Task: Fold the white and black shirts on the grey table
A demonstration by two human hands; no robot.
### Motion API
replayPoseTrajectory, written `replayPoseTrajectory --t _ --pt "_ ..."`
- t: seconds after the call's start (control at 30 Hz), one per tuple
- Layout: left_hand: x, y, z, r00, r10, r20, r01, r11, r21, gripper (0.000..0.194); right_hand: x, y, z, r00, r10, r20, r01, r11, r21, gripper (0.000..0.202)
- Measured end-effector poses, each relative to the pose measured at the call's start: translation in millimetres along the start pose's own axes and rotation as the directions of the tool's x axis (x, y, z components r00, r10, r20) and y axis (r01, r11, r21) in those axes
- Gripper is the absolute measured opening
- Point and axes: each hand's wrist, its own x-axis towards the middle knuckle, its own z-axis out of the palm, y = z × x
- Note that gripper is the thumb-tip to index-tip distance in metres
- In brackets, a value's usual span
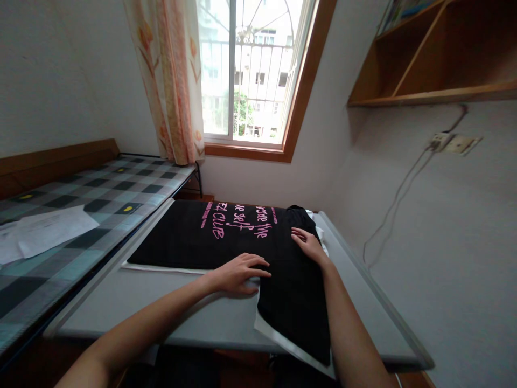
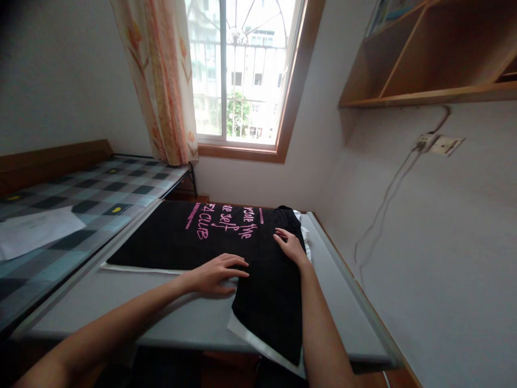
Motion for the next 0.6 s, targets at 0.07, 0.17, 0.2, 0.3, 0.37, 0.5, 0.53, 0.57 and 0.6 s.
replayPoseTrajectory --t 0.07,0.17,0.2,0.3,0.37,0.5,0.53,0.57,0.6 --pt "7 4 0.6 0.996 0.065 0.053 -0.065 0.998 -0.002 0.050 0 3 -9 1.000 0.006 -0.025 -0.001 0.985 0.171 0.048" --pt "19 9 1.8 0.980 0.158 0.117 -0.157 0.987 -0.015 0.040 -2 3 -19 0.999 0.024 -0.048 -0.010 0.958 0.286 0.054" --pt "24 10 2.6 0.974 0.182 0.136 -0.180 0.983 -0.028 0.035 -3 1 -21 0.999 0.035 -0.041 -0.020 0.952 0.305 0.055" --pt "38 11 6.2 0.973 0.174 0.153 -0.155 0.980 -0.124 0.022 -10 -8 -25 0.998 0.054 0.043 -0.066 0.938 0.339 0.058" --pt "49 5 9.1 0.995 0.034 0.097 -0.009 0.969 -0.249 0.017 -14 -14 -28 0.990 0.045 0.132 -0.089 0.932 0.350 0.059" --pt "68 -20 11.0 0.850 -0.516 -0.109 0.374 0.735 -0.565 0.025 -16 -17 -35 0.985 0.042 0.169 -0.107 0.911 0.398 0.062" --pt "70 -28 10.4 0.802 -0.583 -0.133 0.401 0.689 -0.604 0.027 -15 -15 -37 0.989 0.069 0.132 -0.117 0.909 0.400 0.064" --pt "71 -35 9.6 0.769 -0.622 -0.148 0.413 0.661 -0.627 0.029 -13 -11 -39 0.990 0.108 0.088 -0.133 0.911 0.390 0.068" --pt "71 -41 8.9 0.755 -0.637 -0.155 0.416 0.648 -0.637 0.033 -11 -7 -41 0.988 0.151 0.042 -0.156 0.916 0.369 0.073"
